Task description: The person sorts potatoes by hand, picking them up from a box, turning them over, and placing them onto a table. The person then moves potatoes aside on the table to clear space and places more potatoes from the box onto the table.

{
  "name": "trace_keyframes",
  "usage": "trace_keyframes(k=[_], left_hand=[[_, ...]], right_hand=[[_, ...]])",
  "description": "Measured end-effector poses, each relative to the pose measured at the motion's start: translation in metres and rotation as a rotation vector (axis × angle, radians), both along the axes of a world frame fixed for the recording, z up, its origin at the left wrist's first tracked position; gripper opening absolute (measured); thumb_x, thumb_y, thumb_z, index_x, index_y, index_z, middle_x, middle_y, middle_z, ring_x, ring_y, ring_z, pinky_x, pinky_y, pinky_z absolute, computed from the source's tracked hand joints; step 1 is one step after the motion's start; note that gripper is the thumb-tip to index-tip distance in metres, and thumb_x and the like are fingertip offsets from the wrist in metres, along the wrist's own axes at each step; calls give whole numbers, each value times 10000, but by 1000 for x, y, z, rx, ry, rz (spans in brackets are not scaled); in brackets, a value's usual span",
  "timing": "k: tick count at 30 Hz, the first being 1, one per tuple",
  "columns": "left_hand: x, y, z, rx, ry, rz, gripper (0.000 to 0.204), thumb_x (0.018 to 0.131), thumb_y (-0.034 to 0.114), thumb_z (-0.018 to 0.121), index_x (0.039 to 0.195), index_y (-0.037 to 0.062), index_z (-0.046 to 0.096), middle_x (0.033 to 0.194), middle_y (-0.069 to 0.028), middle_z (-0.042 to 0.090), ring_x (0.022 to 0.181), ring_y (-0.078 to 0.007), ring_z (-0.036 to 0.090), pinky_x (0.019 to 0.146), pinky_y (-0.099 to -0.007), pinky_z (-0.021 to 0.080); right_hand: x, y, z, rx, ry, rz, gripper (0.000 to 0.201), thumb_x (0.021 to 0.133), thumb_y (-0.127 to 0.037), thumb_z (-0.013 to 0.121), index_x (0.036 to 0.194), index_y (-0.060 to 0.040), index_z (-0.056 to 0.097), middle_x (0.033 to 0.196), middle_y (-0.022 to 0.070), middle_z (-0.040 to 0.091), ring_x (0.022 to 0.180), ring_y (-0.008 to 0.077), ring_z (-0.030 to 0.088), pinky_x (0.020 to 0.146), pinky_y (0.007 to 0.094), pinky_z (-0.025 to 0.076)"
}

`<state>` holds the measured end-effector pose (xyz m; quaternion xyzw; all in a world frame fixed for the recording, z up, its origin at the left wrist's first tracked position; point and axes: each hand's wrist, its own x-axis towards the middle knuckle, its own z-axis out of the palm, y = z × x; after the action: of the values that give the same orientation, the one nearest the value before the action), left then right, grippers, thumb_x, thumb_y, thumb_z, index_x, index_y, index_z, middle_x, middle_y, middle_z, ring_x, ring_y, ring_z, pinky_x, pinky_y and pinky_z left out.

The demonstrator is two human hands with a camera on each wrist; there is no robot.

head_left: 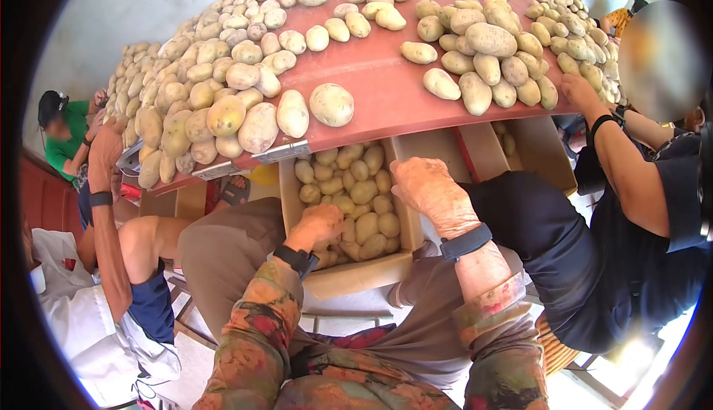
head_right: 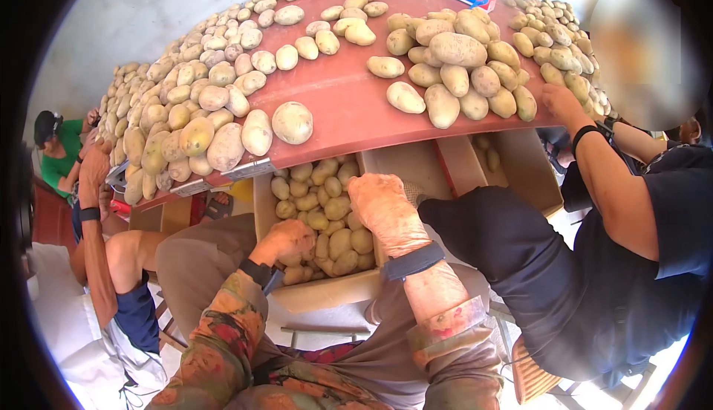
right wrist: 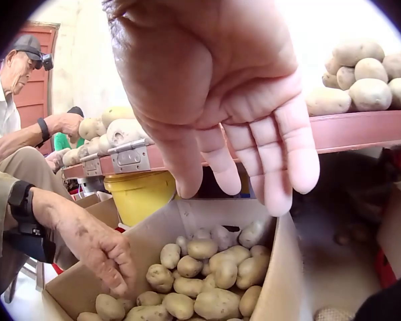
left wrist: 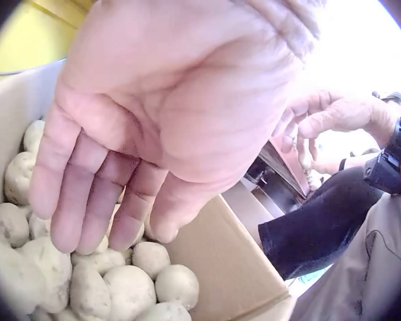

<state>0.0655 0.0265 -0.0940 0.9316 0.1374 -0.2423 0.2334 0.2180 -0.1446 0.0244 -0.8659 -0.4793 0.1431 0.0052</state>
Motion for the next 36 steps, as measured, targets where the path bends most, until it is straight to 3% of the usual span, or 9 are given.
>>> trace_keyframes(k=[6,8,12,18,25,28,31,34,36], left_hand=[[29,18,-16,157,-91,37,303,802,282,627,958,24,656,991,-188,651,939,-360,623,791,-440,502],[44,30,-56,142,-191,49,424,807,285,630,1152,50,556,1005,-202,640,964,-371,603,796,-460,489],[84,11,-43,168,-90,118,640,776,283,666,1325,86,401,1155,-192,596,1056,-346,586,894,-444,474],[104,10,-98,223,-193,10,800,735,254,700,1409,117,291,1420,-182,315,1184,-369,496,928,-457,457],[126,12,-98,146,-82,114,701,731,185,697,1339,84,362,1434,-174,288,1233,-354,448,924,-461,461],[120,8,-92,255,-223,90,574,766,177,655,1280,76,420,1336,-194,443,1138,-349,537,874,-461,482],[121,14,-87,124,-10,82,517,801,219,613,1275,82,457,1140,-197,599,1034,-343,601,830,-466,488],[99,20,-118,98,-211,27,476,823,281,589,1245,79,501,992,-191,654,952,-351,631,820,-474,481],[83,21,-99,37,-222,19,485,816,314,606,1228,74,518,1021,-191,644,969,-360,619,820,-491,476]], right_hand=[[-4,7,-3,10,-6,16,206,835,-209,602,958,-44,619,891,175,674,886,327,659,768,436,521],[-8,12,-3,35,-10,31,187,830,-187,583,943,-43,619,854,176,671,842,332,663,736,437,528],[-9,9,-14,199,-66,84,164,814,-158,559,916,-44,616,793,171,662,773,344,664,686,439,533],[-10,14,-10,204,1,47,151,808,-157,568,900,-47,613,806,175,656,793,356,658,705,455,523],[-9,17,1,145,69,40,198,787,-191,626,908,-36,603,829,177,650,843,351,648,745,448,511],[-9,19,-2,146,76,69,218,781,-199,638,915,-31,603,826,180,651,834,353,646,741,449,510],[-10,22,-5,141,104,94,228,778,-205,643,916,-28,605,830,181,655,832,355,646,738,453,509],[-9,24,-9,105,107,98,236,783,-211,639,932,-31,606,839,180,661,847,353,647,747,454,507],[-7,27,-9,68,104,89,244,789,-217,635,950,-36,607,843,180,665,859,352,648,755,452,507]])
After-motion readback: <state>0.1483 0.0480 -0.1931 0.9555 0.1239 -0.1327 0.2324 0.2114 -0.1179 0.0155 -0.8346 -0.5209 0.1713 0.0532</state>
